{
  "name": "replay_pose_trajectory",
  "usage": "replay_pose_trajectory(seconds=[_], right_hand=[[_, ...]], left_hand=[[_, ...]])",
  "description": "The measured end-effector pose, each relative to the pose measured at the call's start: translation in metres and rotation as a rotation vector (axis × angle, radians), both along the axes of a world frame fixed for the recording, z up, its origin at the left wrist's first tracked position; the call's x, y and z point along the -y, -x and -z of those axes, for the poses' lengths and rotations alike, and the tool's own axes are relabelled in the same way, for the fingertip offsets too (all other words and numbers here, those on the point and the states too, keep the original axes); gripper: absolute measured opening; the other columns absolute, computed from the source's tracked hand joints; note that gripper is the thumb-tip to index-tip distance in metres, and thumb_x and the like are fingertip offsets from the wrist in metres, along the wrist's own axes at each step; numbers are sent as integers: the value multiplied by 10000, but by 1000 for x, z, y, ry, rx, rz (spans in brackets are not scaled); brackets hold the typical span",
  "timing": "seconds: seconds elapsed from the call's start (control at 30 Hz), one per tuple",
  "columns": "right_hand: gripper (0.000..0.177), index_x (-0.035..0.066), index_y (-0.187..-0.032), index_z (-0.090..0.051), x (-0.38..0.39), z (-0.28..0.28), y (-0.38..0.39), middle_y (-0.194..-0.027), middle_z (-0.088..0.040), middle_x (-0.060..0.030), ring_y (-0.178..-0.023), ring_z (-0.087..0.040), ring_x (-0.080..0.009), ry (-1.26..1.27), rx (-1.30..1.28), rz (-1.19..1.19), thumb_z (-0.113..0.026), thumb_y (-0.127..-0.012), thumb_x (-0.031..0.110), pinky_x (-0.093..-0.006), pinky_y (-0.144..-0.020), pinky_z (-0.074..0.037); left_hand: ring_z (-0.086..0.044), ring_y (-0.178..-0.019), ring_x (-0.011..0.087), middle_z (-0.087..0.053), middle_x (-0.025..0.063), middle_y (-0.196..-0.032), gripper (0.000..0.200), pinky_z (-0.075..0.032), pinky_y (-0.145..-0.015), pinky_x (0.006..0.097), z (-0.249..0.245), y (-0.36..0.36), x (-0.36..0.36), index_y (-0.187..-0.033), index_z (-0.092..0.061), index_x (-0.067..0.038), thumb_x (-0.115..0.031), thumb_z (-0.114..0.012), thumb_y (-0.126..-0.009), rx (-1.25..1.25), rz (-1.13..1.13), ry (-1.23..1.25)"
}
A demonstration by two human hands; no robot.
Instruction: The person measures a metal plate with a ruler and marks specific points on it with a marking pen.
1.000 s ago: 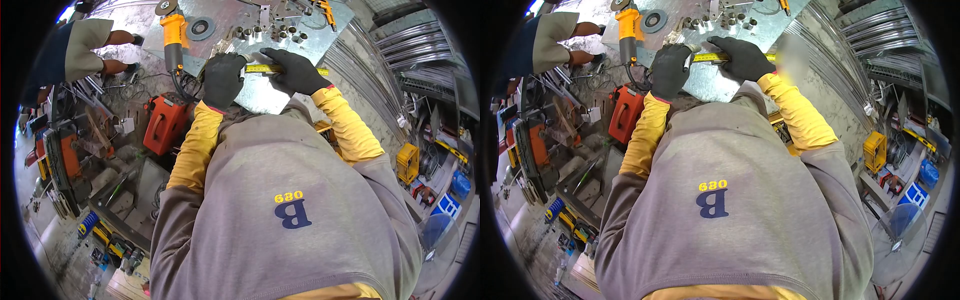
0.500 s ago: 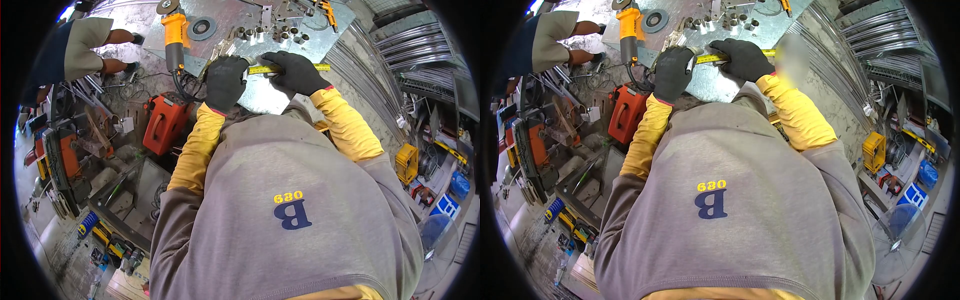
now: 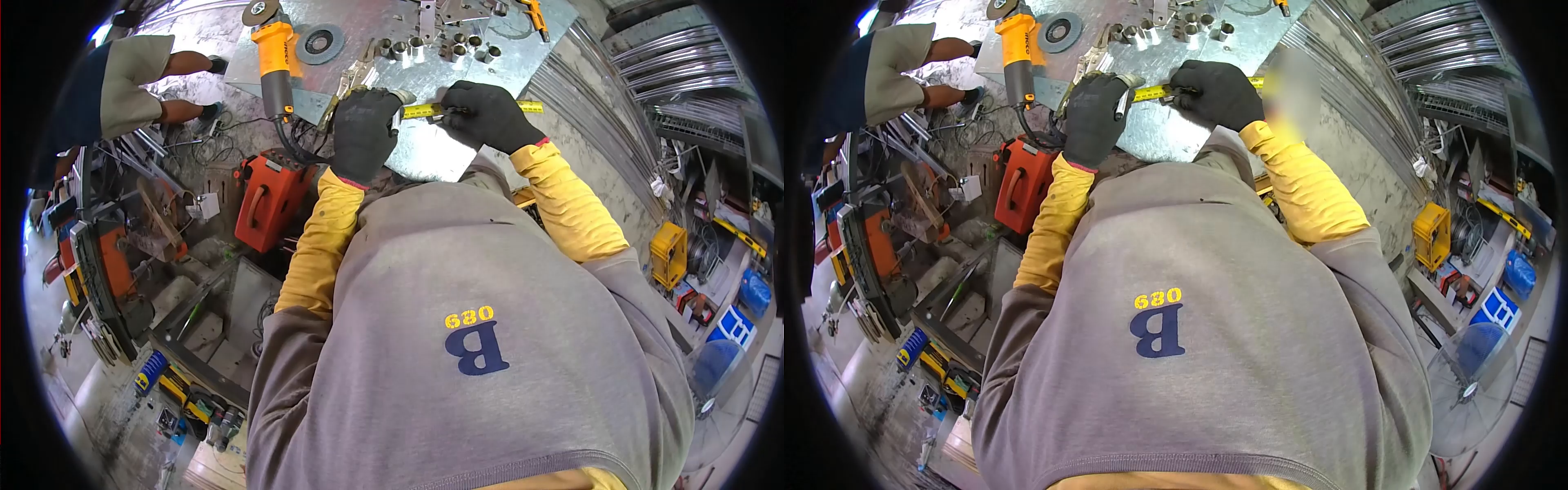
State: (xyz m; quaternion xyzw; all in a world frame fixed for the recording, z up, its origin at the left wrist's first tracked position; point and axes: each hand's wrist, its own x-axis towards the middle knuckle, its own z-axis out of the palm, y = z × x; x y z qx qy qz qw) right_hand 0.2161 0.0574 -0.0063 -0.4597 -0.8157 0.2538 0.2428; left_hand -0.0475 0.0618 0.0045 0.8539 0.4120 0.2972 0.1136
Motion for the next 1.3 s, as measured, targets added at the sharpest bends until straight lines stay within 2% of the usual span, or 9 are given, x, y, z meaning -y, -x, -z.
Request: replay_pose_trajectory(seconds=[0.1, 0.17, 0.47, 0.6, 0.67, 1.07, 1.13, 1.3], right_hand=[[268, 123, -1069, -740, 1, -2, 1, -958, -716, -69, -818, -709, -318, -60, 27, 7, -798, -840, 249, -421, -722, -573], [272, 125, -1072, -743, 2, -1, 3, -952, -716, -66, -812, -708, -318, -92, 23, 15, -796, -844, 262, -421, -716, -572], [287, 128, -1063, -748, 4, 3, 2, -928, -716, -68, -811, -712, -316, -128, 10, 51, -814, -837, 292, -429, -716, -574], [306, 130, -1075, -732, 2, 0, 2, -929, -711, -65, -816, -708, -318, -94, 93, 35, -816, -833, 297, -432, -717, -574], [311, 129, -1077, -727, 1, 2, 2, -932, -708, -64, -820, -707, -318, -92, 104, 23, -816, -831, 298, -433, -719, -574], [259, 103, -1031, -725, 2, 6, 0, -941, -685, -65, -824, -695, -307, -107, 46, 11, -804, -835, 254, -412, -718, -569], [261, 100, -1036, -718, 1, 9, -1, -934, -680, -66, -821, -693, -305, -116, -33, -2, -802, -841, 253, -412, -713, -566], [275, 100, -1064, -714, 0, 7, -3, -935, -681, -66, -812, -692, -305, -108, 13, -13, -795, -849, 253, -411, -712, -567]], left_hand=[[-669, -876, 328, -704, 95, -896, 430, -510, -817, 456, -2, 0, -2, -1109, -771, -143, 9, -743, -707, -28, -6, 13], [-664, -926, 354, -710, 124, -952, 354, -503, -843, 472, -4, 1, -3, -1166, -766, -152, -4, -705, -851, -54, 4, 68], [-668, -930, 344, -713, 119, -959, 295, -503, -848, 473, 1, 2, -4, -1147, -769, -139, -36, -711, -876, -72, -13, 16], [-660, -921, 350, -705, 121, -950, 288, -504, -846, 479, 2, 4, -5, -1157, -766, -138, -49, -711, -889, -73, -10, 47], [-660, -847, 327, -685, 98, -861, 499, -500, -797, 467, -3, 2, -3, -1132, -777, -149, 35, -746, -670, -35, -17, -4], [-646, -839, 334, -664, 97, -847, 508, -494, -779, 471, 6, 4, -4, -1146, -766, -158, 42, -735, -680, -6, -20, -13], [-646, -837, 337, -664, 97, -847, 507, -494, -777, 473, 6, 3, -3, -1145, -765, -157, 44, -735, -680, -8, -26, -13], [-647, -843, 342, -667, 100, -853, 508, -495, -777, 478, 4, 2, -3, -1146, -762, -158, 43, -736, -680, -24, -30, -8]])
